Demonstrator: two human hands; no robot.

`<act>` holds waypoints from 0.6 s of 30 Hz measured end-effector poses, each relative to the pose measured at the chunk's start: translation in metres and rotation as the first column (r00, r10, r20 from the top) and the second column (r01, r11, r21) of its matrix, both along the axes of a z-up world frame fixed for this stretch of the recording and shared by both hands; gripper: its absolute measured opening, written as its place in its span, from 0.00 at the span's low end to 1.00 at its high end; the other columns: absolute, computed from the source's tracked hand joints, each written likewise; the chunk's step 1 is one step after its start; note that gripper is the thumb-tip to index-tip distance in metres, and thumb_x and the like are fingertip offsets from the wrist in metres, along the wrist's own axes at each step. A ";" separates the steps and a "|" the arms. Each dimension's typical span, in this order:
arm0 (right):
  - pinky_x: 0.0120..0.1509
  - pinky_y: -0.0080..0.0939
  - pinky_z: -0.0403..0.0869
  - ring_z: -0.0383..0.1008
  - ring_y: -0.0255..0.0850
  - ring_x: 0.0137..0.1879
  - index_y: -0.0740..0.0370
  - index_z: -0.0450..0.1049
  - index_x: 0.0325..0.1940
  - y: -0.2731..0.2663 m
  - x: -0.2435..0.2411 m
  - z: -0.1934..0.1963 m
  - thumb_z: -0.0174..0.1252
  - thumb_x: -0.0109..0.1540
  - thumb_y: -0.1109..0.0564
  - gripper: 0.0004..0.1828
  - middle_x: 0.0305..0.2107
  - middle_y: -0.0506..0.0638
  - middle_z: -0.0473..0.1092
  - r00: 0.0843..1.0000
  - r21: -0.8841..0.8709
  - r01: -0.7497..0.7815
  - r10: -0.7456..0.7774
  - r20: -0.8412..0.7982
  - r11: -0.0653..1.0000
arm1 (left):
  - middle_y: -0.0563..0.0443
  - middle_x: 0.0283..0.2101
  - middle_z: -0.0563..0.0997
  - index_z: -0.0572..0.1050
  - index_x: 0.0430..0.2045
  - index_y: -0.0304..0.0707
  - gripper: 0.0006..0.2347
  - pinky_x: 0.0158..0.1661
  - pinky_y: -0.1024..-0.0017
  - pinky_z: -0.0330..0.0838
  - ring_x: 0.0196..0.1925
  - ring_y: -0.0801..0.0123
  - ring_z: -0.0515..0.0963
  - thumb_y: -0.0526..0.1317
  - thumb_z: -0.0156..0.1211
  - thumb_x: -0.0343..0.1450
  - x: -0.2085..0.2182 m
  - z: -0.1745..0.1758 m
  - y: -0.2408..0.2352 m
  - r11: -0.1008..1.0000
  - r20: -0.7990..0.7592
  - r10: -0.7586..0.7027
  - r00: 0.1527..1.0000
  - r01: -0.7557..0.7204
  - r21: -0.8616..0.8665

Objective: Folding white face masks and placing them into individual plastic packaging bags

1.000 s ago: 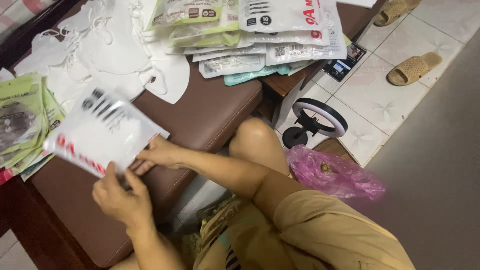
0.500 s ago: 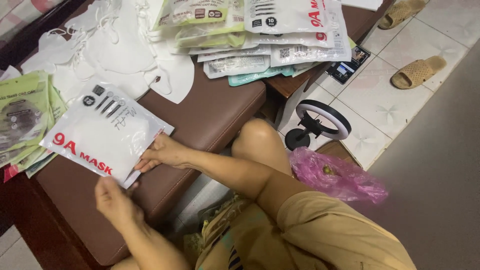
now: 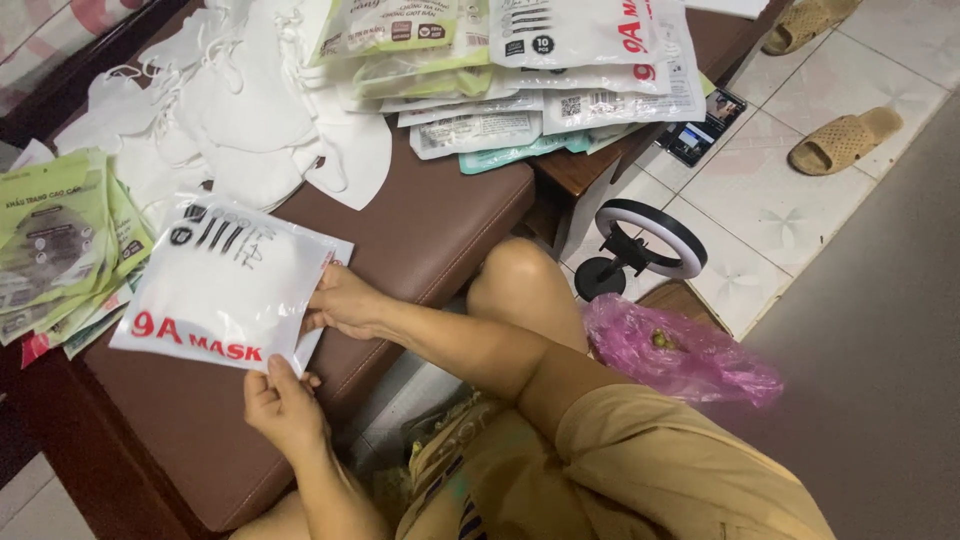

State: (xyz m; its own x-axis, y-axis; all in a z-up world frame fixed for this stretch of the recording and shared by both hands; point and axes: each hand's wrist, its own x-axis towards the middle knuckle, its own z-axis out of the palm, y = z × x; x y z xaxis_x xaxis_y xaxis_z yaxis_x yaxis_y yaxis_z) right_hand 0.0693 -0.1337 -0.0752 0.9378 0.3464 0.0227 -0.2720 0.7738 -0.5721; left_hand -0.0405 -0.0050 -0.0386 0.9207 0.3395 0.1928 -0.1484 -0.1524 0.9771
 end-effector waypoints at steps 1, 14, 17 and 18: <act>0.43 0.42 0.83 0.78 0.45 0.43 0.73 0.65 0.61 -0.002 -0.001 0.003 0.58 0.63 0.69 0.22 0.47 0.62 0.72 0.999 -0.022 -0.031 0.032 0.024 0.999 | 0.51 0.27 0.72 0.70 0.38 0.31 0.07 0.29 0.81 0.70 0.24 0.78 0.69 0.37 0.50 0.82 -0.001 0.000 0.001 1.000 -0.029 0.004 1.000 -0.004 -0.024; 0.16 0.28 0.53 0.55 0.27 0.17 0.67 0.66 0.56 -0.021 -0.007 0.013 0.56 0.60 0.70 0.20 0.18 0.46 0.65 0.965 -0.060 -0.258 0.260 0.030 0.964 | 0.44 0.35 0.79 0.74 0.41 0.23 0.08 0.28 0.77 0.76 0.27 0.70 0.77 0.35 0.59 0.77 -0.001 0.032 -0.015 0.985 -0.155 -0.034 0.987 0.007 -0.172; 0.12 0.28 0.52 0.53 0.25 0.14 0.70 0.67 0.55 -0.020 -0.008 0.020 0.56 0.60 0.70 0.19 0.15 0.45 0.65 0.968 -0.145 -0.242 0.249 0.030 0.959 | 0.47 0.27 0.77 0.75 0.38 0.27 0.06 0.21 0.81 0.68 0.21 0.75 0.72 0.34 0.60 0.77 0.000 0.019 -0.007 0.993 -0.181 -0.018 0.983 -0.003 -0.118; 0.12 0.28 0.52 0.53 0.25 0.14 0.70 0.67 0.55 -0.018 -0.004 0.018 0.56 0.60 0.70 0.19 0.15 0.45 0.65 0.968 -0.143 -0.244 0.251 0.032 0.959 | 0.47 0.27 0.77 0.75 0.38 0.27 0.06 0.21 0.81 0.68 0.21 0.75 0.72 0.34 0.60 0.77 -0.001 0.017 -0.005 0.993 -0.180 -0.016 0.984 -0.005 -0.116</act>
